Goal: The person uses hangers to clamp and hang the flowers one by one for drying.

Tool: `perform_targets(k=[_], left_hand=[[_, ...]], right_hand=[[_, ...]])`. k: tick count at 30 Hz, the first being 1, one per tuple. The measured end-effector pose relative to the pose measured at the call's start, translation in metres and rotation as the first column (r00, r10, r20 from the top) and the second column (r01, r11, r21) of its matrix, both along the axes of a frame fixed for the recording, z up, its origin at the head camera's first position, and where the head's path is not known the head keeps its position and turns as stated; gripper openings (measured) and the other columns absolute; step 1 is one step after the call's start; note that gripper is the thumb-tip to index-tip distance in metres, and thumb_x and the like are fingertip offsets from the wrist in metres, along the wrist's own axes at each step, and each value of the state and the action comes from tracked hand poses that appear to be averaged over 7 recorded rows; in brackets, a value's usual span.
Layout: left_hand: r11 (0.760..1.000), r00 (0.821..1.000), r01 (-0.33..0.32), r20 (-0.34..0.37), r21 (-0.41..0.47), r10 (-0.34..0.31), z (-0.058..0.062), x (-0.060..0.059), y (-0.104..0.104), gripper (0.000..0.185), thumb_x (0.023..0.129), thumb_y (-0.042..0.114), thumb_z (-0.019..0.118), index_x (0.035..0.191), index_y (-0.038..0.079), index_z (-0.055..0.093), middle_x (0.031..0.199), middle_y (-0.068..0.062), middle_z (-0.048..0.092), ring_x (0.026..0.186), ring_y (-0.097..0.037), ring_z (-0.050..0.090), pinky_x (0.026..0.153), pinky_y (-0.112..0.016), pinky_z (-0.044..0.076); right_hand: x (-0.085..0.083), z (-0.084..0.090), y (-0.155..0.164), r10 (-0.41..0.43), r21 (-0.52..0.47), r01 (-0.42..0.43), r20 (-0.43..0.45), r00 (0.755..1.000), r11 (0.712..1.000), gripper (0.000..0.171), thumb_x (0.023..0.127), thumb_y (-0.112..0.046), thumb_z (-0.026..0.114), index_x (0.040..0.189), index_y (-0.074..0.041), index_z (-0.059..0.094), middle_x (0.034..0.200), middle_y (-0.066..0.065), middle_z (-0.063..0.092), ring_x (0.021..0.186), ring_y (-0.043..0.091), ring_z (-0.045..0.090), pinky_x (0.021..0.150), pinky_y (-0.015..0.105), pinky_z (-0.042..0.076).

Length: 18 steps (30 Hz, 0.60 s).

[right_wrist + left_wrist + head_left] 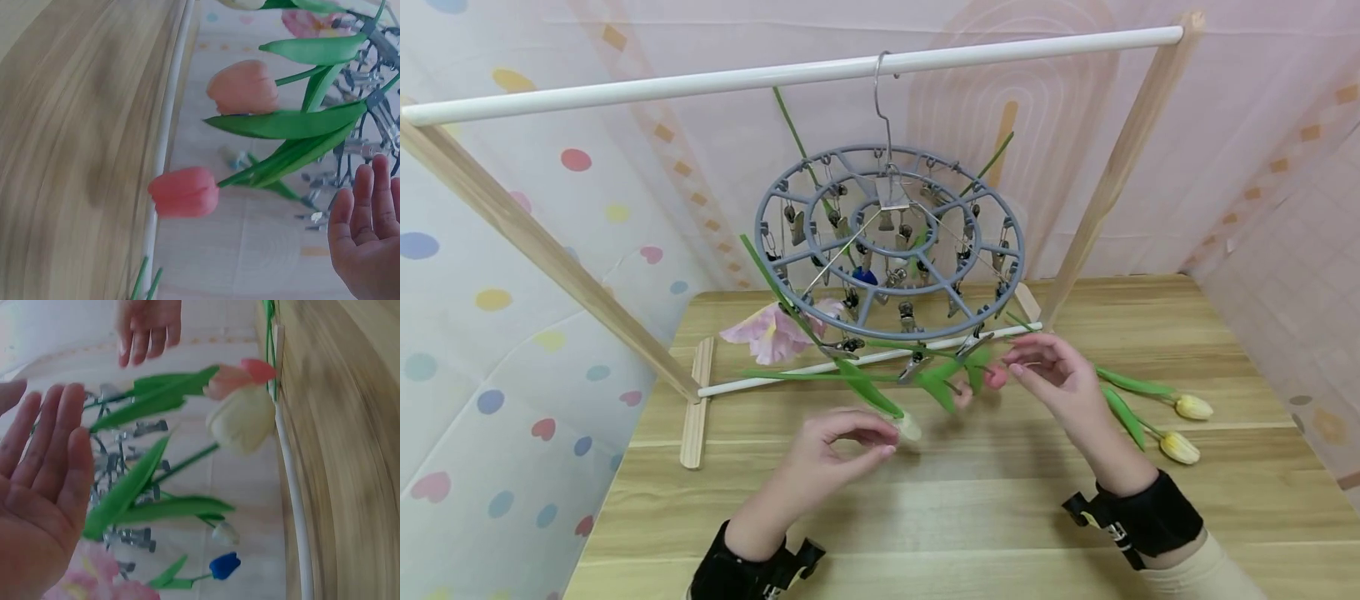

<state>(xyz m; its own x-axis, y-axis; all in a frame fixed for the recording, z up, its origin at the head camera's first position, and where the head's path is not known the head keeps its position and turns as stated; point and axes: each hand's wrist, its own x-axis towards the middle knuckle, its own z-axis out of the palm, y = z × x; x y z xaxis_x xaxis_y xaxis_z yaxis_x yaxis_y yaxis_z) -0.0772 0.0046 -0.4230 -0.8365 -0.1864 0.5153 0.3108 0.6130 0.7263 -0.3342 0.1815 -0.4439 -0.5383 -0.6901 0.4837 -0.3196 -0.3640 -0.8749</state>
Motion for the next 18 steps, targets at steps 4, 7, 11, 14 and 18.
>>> perform_targets(k=[4, 7, 11, 14, 18], left_hand=[[1.0, 0.996, -0.028, 0.083, 0.002, 0.028, -0.002, 0.01, -0.013, 0.017, 0.084, 0.005, 0.07, 0.101, 0.007, 0.07, 0.098, -0.007, 0.072, 0.085, -0.012, 0.067, 0.077, -0.028, 0.057], [0.994, 0.992, -0.105, 0.068, -0.01, 0.105, -0.002, 0.017, -0.026, 0.019, 0.083, 0.001, 0.069, 0.101, 0.007, 0.07, 0.095, -0.006, 0.072, 0.083, -0.008, 0.066, 0.075, -0.026, 0.057], [0.969, 0.968, -0.241, -0.058, 0.052, 0.244, -0.002, 0.027, -0.044, 0.019, 0.081, -0.008, 0.067, 0.099, -0.001, 0.068, 0.092, 0.001, 0.072, 0.078, -0.003, 0.066, 0.07, -0.021, 0.056], [0.945, 0.929, -0.295, -0.191, 0.14, 0.318, -0.002, 0.034, -0.056, 0.015, 0.081, -0.014, 0.063, 0.095, -0.009, 0.065, 0.087, 0.008, 0.07, 0.074, -0.003, 0.066, 0.066, -0.016, 0.055], [0.939, 0.869, -0.229, -0.382, 0.255, 0.316, -0.001, 0.045, -0.07, 0.011, 0.082, -0.02, 0.056, 0.087, -0.013, 0.062, 0.081, 0.002, 0.069, 0.069, -0.008, 0.066, 0.064, -0.016, 0.055]], right_hand=[[-0.009, -0.002, 0.006, -0.064, 0.044, 0.064, 0.013, 0.998, 0.997, 0.028, 0.089, 0.002, 0.061, 0.116, 0.007, 0.054, 0.1, -0.006, 0.068, 0.096, 0.009, 0.061, 0.083, 0.018, 0.053], [-0.018, -0.007, 0.01, -0.102, 0.068, 0.102, -0.005, 0.995, 0.992, 0.028, 0.09, 0.0, 0.061, 0.116, 0.007, 0.054, 0.099, -0.007, 0.068, 0.094, 0.007, 0.061, 0.081, 0.017, 0.053], [-0.033, -0.014, 0.014, -0.143, 0.124, 0.15, -0.061, 0.988, 0.981, 0.028, 0.091, -0.003, 0.061, 0.117, 0.004, 0.055, 0.098, -0.01, 0.067, 0.092, 0.003, 0.061, 0.079, 0.015, 0.052], [-0.044, -0.018, 0.017, -0.146, 0.171, 0.16, -0.09, 0.985, 0.972, 0.028, 0.09, -0.003, 0.061, 0.117, 0.004, 0.054, 0.098, -0.01, 0.066, 0.092, -0.001, 0.059, 0.077, 0.013, 0.051], [-0.055, -0.022, 0.022, -0.154, 0.237, 0.178, -0.118, 0.981, 0.955, 0.027, 0.091, -0.007, 0.061, 0.115, 0.003, 0.055, 0.098, -0.012, 0.064, 0.091, -0.003, 0.057, 0.075, 0.012, 0.05]])
